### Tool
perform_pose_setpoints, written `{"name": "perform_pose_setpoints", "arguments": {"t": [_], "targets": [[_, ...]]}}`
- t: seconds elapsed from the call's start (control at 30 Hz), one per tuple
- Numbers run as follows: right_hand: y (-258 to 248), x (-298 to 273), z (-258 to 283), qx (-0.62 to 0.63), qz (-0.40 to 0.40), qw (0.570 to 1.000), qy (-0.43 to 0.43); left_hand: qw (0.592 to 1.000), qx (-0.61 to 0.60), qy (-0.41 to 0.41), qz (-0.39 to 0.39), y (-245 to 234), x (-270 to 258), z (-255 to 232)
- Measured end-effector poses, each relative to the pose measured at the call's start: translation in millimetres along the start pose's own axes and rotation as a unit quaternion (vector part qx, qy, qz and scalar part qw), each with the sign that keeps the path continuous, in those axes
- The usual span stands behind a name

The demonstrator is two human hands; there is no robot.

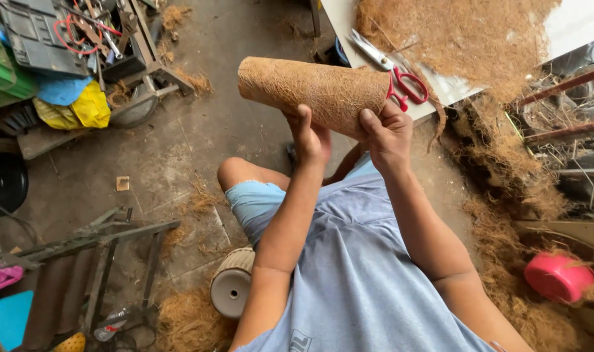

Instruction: Trimming a sheet of coconut fiber with scissors and rolling it into a cylindrical shape.

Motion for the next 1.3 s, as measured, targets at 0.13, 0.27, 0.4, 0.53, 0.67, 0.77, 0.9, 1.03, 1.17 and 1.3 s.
{"name": "perform_pose_setpoints", "arguments": {"t": [0.13,0.27,0.4,0.53,0.67,0.77,0.9,1.03,1.17,1.3], "targets": [[15.4,-19.7,7.8,-0.048,0.006,0.999,0.025,0.998,0.024,0.018,-0.053,-9.9,0.5,-3.6],[50.4,-35.1,55.5,-0.139,0.007,0.990,0.004,0.996,0.022,-0.022,-0.080,24.9,-5.4,-33.4],[44.2,-32.7,90.9,-0.250,0.008,0.965,-0.075,0.993,-0.039,-0.081,-0.082,8.6,7.3,-29.4],[46.3,-20.6,101.5,-0.299,0.033,0.953,-0.043,0.987,-0.065,-0.120,-0.086,13.2,8.7,-34.5],[61.7,-18.2,81.5,-0.275,0.052,0.956,0.088,0.975,-0.114,-0.166,-0.094,23.1,1.3,-32.8],[65.3,-18.3,67.7,-0.341,0.000,0.937,0.082,0.968,-0.122,-0.185,-0.118,37.4,0.0,-47.3],[85.5,-23.4,73.7,-0.373,-0.031,0.925,0.061,0.959,-0.143,-0.187,-0.156,13.3,4.9,-39.9],[93.4,-27.6,68.5,-0.377,-0.007,0.925,0.036,0.949,-0.214,-0.212,-0.096,-10.2,11.6,-27.3],[107.0,-30.4,73.4,-0.468,0.022,0.883,0.018,0.925,-0.258,-0.278,0.009,1.2,10.0,-32.1],[109.6,-30.8,75.5,-0.469,0.046,0.882,0.003,0.920,-0.274,-0.281,0.014,-1.3,13.5,-29.3]]}}
Point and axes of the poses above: each hand's wrist, its own x-axis towards the middle knuckle, its own y-axis out of the palm, z = x × y, the point moved 5 cm from there along x, towards the middle knuckle, and after that the axes turned 9 degrees about y, right-handed, at the moved point
